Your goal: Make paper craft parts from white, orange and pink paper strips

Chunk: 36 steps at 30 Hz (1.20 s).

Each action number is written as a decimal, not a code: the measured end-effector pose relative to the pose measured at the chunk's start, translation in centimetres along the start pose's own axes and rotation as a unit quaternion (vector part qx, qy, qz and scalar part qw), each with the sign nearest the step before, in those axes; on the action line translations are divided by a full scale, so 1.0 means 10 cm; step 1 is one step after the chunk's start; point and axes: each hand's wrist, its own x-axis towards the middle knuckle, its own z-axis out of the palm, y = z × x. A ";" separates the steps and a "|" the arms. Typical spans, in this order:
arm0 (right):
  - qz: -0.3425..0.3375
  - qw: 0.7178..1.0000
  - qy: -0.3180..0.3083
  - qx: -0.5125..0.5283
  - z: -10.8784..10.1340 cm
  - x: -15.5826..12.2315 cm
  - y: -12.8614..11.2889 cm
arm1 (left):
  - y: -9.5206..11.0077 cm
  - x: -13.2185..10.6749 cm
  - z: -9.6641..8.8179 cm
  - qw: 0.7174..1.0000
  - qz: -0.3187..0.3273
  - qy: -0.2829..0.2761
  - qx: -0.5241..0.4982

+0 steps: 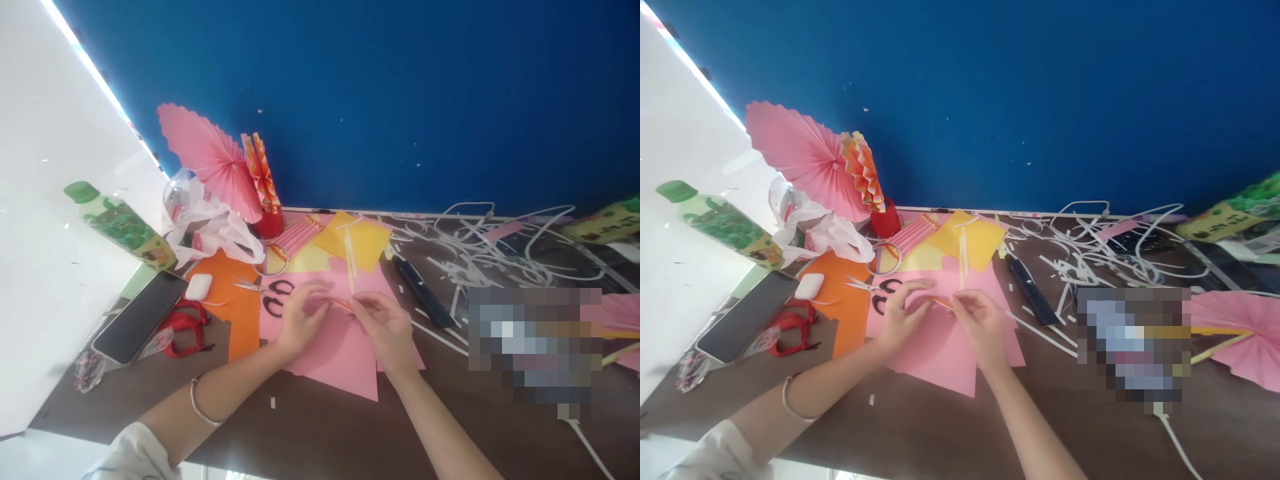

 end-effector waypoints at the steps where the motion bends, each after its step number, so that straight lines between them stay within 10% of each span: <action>1: -0.001 1.000 0.009 0.005 0.01 0.00 0.00 | 0.00 0.01 0.00 1.000 0.014 0.014 0.022; 7: -0.108 0.987 0.099 -0.062 0.02 -0.03 0.02 | 0.08 -0.01 -0.03 0.983 0.064 0.080 0.150; 10: -0.165 0.972 0.134 -0.096 0.01 -0.05 0.04 | 0.17 -0.07 -0.02 0.991 0.077 0.001 0.107; 16: -0.240 0.964 0.009 -0.116 0.01 -0.09 0.04 | 0.27 -0.05 0.04 0.979 -0.153 -0.099 -0.097; 29: -0.085 0.993 -0.048 -0.065 0.01 -0.04 0.06 | 0.22 0.05 0.06 0.950 -0.260 -0.053 -0.164; 36: -0.119 0.987 -0.019 -0.110 -0.01 0.00 0.07 | 0.19 -0.02 0.01 0.989 -0.133 0.055 -0.026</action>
